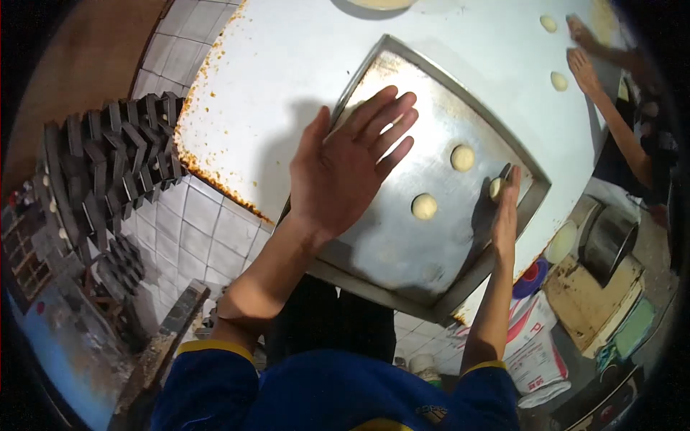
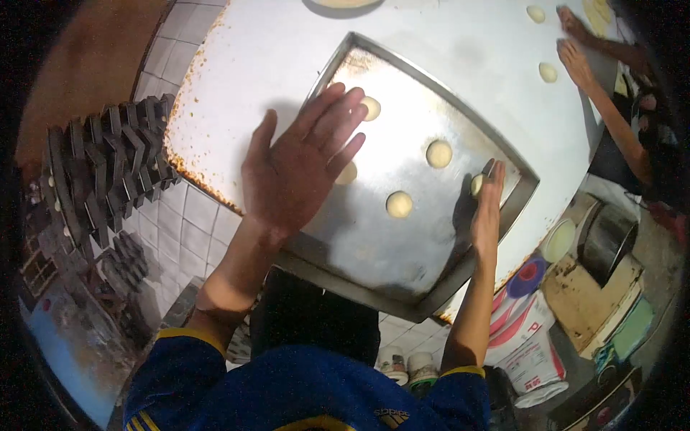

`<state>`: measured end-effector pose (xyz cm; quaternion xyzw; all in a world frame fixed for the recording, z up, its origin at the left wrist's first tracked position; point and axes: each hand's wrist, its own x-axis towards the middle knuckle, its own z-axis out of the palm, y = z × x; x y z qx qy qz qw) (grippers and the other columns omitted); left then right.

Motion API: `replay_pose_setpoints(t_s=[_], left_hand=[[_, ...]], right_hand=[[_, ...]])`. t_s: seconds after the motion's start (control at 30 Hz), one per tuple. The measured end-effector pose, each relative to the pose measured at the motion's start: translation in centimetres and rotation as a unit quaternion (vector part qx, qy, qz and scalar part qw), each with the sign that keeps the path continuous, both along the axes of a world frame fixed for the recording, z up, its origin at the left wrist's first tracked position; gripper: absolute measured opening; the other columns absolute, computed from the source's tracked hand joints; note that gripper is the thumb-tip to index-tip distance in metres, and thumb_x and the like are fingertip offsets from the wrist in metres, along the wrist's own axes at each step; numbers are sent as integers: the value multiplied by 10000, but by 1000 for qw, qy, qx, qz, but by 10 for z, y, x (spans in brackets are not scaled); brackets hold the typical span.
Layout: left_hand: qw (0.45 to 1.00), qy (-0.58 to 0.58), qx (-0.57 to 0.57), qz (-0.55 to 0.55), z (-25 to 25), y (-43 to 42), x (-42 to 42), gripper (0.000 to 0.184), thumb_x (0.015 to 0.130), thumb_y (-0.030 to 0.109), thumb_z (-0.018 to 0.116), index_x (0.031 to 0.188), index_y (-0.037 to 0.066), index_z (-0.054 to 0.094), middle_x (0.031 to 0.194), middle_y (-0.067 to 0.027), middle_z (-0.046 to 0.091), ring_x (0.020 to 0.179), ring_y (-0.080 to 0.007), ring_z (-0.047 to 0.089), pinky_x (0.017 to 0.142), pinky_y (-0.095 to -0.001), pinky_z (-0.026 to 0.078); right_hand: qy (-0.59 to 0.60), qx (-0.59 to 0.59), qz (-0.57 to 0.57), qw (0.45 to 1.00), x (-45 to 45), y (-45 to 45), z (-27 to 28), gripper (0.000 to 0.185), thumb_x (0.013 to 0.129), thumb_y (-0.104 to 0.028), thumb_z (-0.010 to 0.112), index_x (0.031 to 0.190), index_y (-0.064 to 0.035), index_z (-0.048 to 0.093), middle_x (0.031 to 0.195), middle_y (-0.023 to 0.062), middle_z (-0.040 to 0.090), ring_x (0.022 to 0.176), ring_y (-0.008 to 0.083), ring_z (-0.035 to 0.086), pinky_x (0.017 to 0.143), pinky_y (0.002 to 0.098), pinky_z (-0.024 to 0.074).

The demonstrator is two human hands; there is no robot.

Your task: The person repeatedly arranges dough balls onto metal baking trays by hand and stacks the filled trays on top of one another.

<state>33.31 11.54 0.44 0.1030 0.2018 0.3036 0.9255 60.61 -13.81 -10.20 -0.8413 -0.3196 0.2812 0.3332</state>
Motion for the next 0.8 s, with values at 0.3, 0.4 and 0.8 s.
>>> replay_pose_setpoints(t_s=[0.3, 0.4, 0.8], left_hand=[[979, 117, 159, -43, -11, 0, 28, 618, 1147, 391, 404, 1621, -5, 398, 1599, -250, 502, 1495, -331, 487, 1270, -472, 342], [954, 202, 217, -34, -1, -4, 34, 407, 1124, 173, 561, 1447, -74, 585, 1395, -212, 680, 1284, -282, 676, 1116, -396, 537], [652, 635, 400, 110, -93, 22, -139, 332, 1124, 283, 549, 984, 4, 664, 765, 16, 535, 694, -74, 463, 608, -257, 363]], right_hand=[[-145, 130, -53, 980, 128, 110, 27, 574, 1086, -330, 647, 1484, 74, 564, 1375, 234, 672, 1328, 319, 618, 1158, 410, 447], [-221, 48, -99, 969, 223, 131, -29, 772, 976, -395, 776, 1521, 80, 507, 1348, 286, 658, 1319, 361, 620, 1118, 410, 474], [-225, -64, -61, 970, 316, 199, -68, 883, 749, -492, 894, 1434, -9, 617, 1226, 221, 760, 1220, 381, 695, 1041, 446, 546]])
